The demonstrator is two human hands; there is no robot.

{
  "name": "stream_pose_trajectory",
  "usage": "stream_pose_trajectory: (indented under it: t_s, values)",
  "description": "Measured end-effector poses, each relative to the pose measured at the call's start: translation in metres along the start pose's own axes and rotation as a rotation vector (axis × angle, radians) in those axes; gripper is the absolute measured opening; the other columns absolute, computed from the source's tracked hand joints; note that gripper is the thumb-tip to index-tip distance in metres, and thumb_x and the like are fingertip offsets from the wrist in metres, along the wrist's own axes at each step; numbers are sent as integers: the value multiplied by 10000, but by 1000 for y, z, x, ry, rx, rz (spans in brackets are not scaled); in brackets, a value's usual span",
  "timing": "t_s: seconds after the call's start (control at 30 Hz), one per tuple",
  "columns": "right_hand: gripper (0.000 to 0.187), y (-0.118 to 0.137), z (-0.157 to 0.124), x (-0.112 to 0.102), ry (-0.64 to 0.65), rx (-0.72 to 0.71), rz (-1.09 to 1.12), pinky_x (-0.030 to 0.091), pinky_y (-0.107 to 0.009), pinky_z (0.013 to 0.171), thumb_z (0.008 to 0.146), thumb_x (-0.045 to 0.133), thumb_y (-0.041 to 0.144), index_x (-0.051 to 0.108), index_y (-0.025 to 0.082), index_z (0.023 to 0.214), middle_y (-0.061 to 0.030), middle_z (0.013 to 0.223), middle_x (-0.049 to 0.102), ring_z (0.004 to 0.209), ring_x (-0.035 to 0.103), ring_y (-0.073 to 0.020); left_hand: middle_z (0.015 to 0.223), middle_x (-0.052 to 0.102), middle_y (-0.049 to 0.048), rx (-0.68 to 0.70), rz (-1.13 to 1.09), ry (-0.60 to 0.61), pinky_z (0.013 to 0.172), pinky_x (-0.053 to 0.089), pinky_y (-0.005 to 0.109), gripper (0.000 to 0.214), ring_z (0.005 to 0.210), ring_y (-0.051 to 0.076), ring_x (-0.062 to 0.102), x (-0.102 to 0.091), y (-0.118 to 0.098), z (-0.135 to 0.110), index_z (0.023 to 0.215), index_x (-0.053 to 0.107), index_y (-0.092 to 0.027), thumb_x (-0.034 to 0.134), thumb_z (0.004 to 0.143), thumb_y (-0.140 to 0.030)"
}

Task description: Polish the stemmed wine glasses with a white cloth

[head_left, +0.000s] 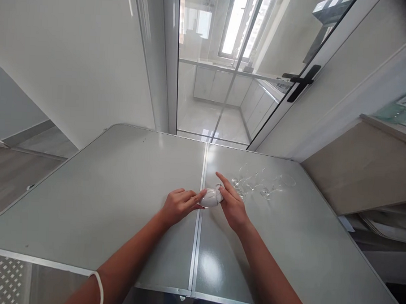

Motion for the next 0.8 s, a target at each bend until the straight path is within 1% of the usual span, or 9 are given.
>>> stream_pose_trajectory:
  t_s: [0.1,0.2,0.3,0.37,0.43,0.53,0.67,0.73,0.8]
  values:
    - [509,0,-2,-1,-21,14,-7,447,-296,727,973,540,476,518,338,1462,-6,930,587,793,500,-170,739,680,-2,-131,-141,38,590,365,250,491,587,98,535,6,4,0,1342,635,-215,722,897,-403]
    - [502,12,-5,-2,13,-144,-154,436,-308,718,1004,491,457,479,337,1492,-9,926,605,761,487,-175,637,572,-35,-502,-575,144,559,353,235,570,544,90,454,23,17,-3,1279,688,-179,756,827,-520]
    - [462,22,-11,-5,83,-324,-248,448,-344,781,1017,466,431,521,311,1460,-30,985,644,808,530,-198,592,481,-44,-856,-1167,383,493,296,224,551,485,71,370,51,10,-14,1141,730,-118,703,843,-581]
    - [424,24,-16,-6,139,-414,-300,454,-366,824,1016,464,430,585,300,1402,-46,1059,662,875,564,-219,594,477,-33,-991,-1476,565,449,239,220,532,448,56,316,61,-2,-20,961,730,-100,674,844,-617]
    - [403,22,-19,-5,197,-443,-351,463,-376,827,1012,469,439,633,294,1351,-54,1076,671,901,583,-234,609,485,-22,-1064,-1624,682,425,193,219,533,432,44,273,63,-9,-25,841,699,-105,671,833,-637]
    - [402,21,-16,-4,206,-389,-337,468,-370,815,1011,473,444,633,300,1351,-46,1007,671,862,587,-228,605,455,-30,-1018,-1503,620,441,209,221,539,449,52,271,61,-1,-24,921,730,-101,653,853,-631]
    - [458,18,-5,-3,150,-195,-180,470,-368,875,988,513,467,584,295,1407,-46,1058,641,929,576,-228,622,529,-27,-721,-778,271,562,334,232,584,547,95,398,36,21,-12,1236,726,-188,764,793,-567]
    - [486,11,-1,-1,139,-77,-79,478,-349,853,971,540,477,566,300,1423,-40,1036,611,913,556,-214,652,605,-5,-548,-436,170,594,353,238,537,573,111,451,24,18,-8,1276,714,-243,759,820,-523]
    - [508,1,2,-1,114,30,11,481,-329,814,957,563,480,546,309,1435,-29,989,576,868,534,-195,684,659,22,-413,-232,133,610,364,245,432,591,124,506,22,12,-8,1297,702,-273,694,902,-447]
Point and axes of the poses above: each hand's wrist, its own z-axis towards the middle knuckle, its own x-axis out of the palm, y = z × x, the point moved 8 cm from there along z, towards the middle knuckle
